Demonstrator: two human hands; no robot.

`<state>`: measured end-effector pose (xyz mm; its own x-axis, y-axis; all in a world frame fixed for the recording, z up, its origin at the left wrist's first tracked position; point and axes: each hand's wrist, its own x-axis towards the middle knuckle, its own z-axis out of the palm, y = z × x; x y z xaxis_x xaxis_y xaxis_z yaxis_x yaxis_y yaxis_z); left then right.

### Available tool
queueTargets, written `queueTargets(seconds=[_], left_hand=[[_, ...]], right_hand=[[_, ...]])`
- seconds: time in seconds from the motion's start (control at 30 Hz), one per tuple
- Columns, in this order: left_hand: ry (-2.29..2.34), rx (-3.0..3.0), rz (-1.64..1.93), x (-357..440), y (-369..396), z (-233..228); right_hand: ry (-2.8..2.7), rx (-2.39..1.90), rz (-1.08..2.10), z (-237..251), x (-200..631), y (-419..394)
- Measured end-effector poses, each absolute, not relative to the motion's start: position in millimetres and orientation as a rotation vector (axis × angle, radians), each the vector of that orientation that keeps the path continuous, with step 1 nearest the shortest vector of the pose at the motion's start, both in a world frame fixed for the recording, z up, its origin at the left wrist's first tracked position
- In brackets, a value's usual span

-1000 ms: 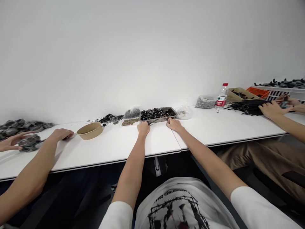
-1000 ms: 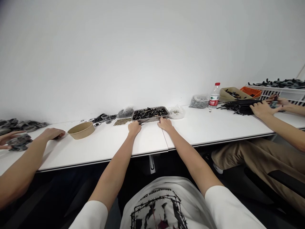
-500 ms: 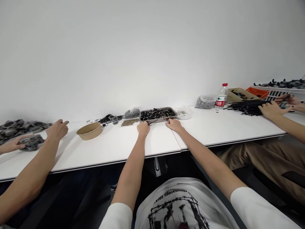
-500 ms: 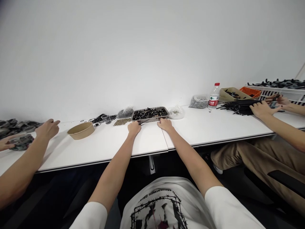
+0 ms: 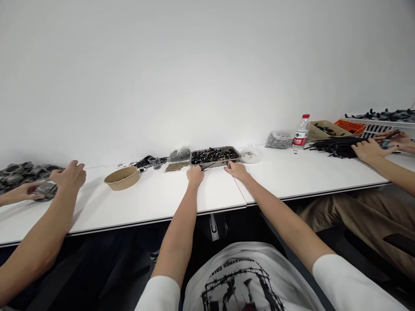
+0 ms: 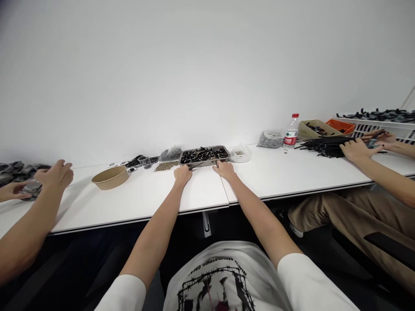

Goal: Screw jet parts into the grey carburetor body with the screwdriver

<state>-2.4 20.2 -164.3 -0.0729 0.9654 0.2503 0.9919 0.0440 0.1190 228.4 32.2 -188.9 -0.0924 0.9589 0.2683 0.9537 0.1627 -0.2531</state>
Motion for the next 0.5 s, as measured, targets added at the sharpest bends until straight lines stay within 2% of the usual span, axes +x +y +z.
queueTargets(seconds=[0.5], left_hand=[[-2.130, -2.100, -0.394, -4.1, 27.1, -170.7]], right_hand=[[-2.095, -1.822, 0.038, -189.3, 230.3, 33.5]])
